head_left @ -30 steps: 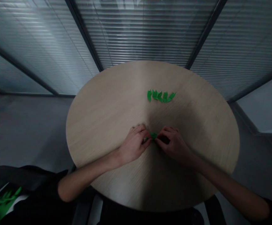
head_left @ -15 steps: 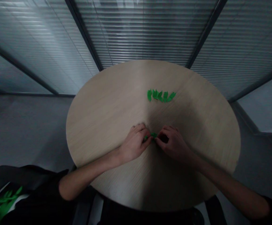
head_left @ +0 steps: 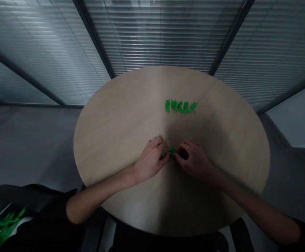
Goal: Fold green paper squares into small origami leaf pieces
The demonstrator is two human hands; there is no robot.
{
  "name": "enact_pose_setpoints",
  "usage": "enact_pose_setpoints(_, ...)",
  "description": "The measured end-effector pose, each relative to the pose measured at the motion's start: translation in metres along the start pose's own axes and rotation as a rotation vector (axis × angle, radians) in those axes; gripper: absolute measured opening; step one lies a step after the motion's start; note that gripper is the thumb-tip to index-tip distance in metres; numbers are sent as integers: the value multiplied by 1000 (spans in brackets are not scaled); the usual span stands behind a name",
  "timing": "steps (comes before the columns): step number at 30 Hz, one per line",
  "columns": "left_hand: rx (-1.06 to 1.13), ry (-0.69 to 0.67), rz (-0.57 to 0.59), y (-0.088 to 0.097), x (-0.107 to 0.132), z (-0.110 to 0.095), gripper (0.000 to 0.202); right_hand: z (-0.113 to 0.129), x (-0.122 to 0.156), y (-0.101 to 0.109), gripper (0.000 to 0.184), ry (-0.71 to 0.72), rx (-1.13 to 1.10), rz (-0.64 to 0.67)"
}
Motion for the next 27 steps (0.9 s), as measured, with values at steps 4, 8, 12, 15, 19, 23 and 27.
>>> enact_pose_setpoints(4, 15, -1, 6, 0, 1, 0, 9, 1, 0, 0, 14, -13, -6, 9)
enact_pose_setpoints(8, 21, -2, -1, 0, 1, 0, 9, 1, -1, 1, 15, -23, -5, 0)
enact_pose_setpoints(12, 16, -3, -8, 0, 0, 0, 8, 0, -1, 0, 16, -14, -4, -7)
enact_pose_setpoints(15, 30, -4, -14, 0, 0, 0, 8, 0, 0, 0, 16, -8, 1, -18)
enact_pose_setpoints(19, 41, -4, -23, 0, 0, 1, 9, 1, 0, 0, 15, -12, -12, -23)
enact_pose_setpoints(23, 40, -8, -28, 0, 1, 2, 8, 1, 0, 0, 15, -12, -20, -21)
enact_pose_setpoints(27, 27, -9, -26, -1, 1, 3, 9, 1, 1, -1, 15, -13, -19, -32)
Point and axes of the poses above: each hand's wrist, its own x-axis away from the middle knuckle, its own y-axis out of the back of the hand, z = x × y, the point moved 2 cm from there along -x, towards the middle knuckle, and after that the axes turned 4 degrees about -z, right-handed, at the moved point
